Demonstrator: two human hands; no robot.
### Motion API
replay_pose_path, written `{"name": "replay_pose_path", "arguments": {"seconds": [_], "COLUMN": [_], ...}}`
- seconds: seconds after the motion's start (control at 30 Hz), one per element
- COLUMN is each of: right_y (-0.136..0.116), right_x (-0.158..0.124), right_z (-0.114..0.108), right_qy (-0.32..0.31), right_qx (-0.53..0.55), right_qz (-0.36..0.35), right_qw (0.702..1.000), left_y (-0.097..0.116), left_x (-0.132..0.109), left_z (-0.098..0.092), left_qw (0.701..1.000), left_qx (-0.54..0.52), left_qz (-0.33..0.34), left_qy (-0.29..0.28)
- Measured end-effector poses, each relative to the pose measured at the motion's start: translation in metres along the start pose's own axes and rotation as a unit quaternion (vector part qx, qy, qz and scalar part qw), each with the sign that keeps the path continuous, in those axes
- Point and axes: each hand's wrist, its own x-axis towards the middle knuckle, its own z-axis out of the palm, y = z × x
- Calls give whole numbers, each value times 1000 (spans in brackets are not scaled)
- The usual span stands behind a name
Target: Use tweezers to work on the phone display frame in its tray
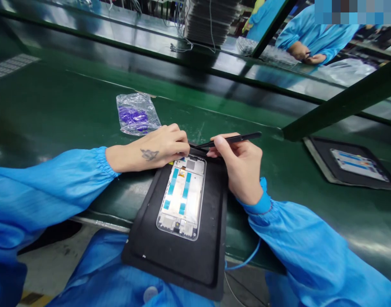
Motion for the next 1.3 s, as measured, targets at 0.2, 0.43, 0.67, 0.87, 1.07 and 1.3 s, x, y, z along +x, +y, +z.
{"name": "replay_pose_path", "arguments": {"seconds": [0.2, 0.43, 0.67, 0.87, 1.07, 1.3], "right_y": [7, 4, 4, 2, 1, 3], "right_x": [7, 9, 11, 11, 11, 10], "right_z": [-5, -10, -9, -9, -9, -10], "right_qy": [19, 34, 39, 36, 38, 34], "right_qx": [34, 72, 95, 89, 92, 34], "right_qz": [25, 40, 36, 34, 42, -7], "right_qw": [999, 996, 994, 995, 994, 999], "left_y": [4, 4, 2, 13, 16, 15], "left_x": [11, 24, 22, 22, 27, 25], "left_z": [-17, -23, -19, -17, -13, -14], "left_qw": [997, 993, 991, 973, 961, 991], "left_qx": [-43, -58, 28, 164, 208, 92], "left_qz": [-8, -1, 80, 129, 160, 78], "left_qy": [-60, -106, -103, -100, -86, -63]}}
